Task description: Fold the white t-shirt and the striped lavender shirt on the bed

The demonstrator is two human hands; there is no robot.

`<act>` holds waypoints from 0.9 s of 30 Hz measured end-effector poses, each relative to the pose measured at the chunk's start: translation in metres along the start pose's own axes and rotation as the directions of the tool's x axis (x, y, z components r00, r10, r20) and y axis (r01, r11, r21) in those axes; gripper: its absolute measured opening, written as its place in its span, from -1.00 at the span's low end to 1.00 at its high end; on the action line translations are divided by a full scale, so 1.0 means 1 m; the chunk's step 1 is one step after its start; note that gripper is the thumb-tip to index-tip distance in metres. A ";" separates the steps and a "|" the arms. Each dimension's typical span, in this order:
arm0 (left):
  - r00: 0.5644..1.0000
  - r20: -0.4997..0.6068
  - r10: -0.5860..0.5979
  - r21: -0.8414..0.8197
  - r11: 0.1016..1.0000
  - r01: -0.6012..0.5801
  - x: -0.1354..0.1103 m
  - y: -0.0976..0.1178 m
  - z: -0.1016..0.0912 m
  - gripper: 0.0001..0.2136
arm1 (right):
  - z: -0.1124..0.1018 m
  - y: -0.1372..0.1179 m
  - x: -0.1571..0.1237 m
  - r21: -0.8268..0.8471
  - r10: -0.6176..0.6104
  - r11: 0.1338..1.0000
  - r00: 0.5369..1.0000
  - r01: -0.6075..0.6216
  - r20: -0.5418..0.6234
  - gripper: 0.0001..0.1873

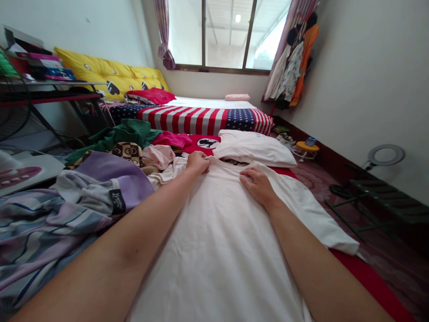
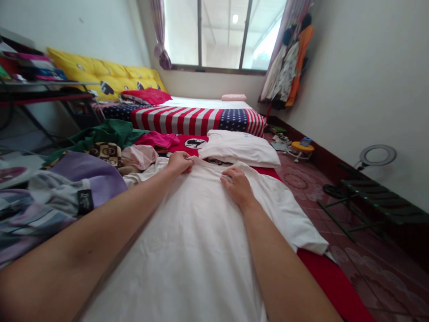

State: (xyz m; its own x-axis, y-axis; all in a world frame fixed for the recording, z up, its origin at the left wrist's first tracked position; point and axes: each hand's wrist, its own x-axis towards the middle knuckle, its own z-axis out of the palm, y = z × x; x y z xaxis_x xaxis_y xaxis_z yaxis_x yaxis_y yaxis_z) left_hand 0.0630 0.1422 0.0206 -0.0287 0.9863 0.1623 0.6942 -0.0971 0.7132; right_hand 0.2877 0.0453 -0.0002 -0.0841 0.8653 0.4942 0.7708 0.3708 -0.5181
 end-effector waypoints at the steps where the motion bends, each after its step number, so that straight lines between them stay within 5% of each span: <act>1: 1.000 -0.030 0.003 -0.015 1.000 -0.004 -0.002 -0.001 0.003 -0.84 | 0.000 0.001 0.000 -0.050 0.006 0.999 1.000 -0.006 0.010 -0.78; 6: 0.990 -0.111 0.089 0.051 0.995 -0.084 -0.022 0.009 0.010 -0.56 | 0.002 0.002 0.001 -0.273 0.101 0.959 0.993 -0.081 0.059 -0.67; 11: 0.947 0.225 0.228 0.351 0.888 -0.297 -0.052 0.013 0.007 -0.17 | 0.002 -0.003 0.001 -0.466 0.322 0.851 0.941 -0.241 0.102 -0.43; 14: 0.926 0.329 0.184 0.477 0.814 -0.332 -0.068 0.000 0.000 -0.12 | -0.002 -0.003 0.002 -0.547 0.471 0.764 0.876 -0.342 0.110 -0.29; 19: 0.953 0.269 0.143 0.550 0.789 -0.274 -0.077 -0.013 -0.010 -0.06 | -0.013 0.009 0.002 -0.597 0.609 0.653 0.792 -0.466 0.047 -0.14; 27: 0.944 0.284 0.171 0.554 0.774 -0.307 -0.076 -0.011 -0.008 -0.06 | -0.013 0.015 0.000 -0.616 0.638 0.601 0.770 -0.510 -0.015 -0.17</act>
State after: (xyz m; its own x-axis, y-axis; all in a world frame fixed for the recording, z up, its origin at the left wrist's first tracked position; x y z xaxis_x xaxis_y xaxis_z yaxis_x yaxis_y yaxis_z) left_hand 0.0513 0.0672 0.0060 0.2955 0.9519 0.0814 0.9445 -0.3039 0.1250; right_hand 0.3072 0.0468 0.0007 0.4366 0.8976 0.0607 0.8948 -0.4262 -0.1331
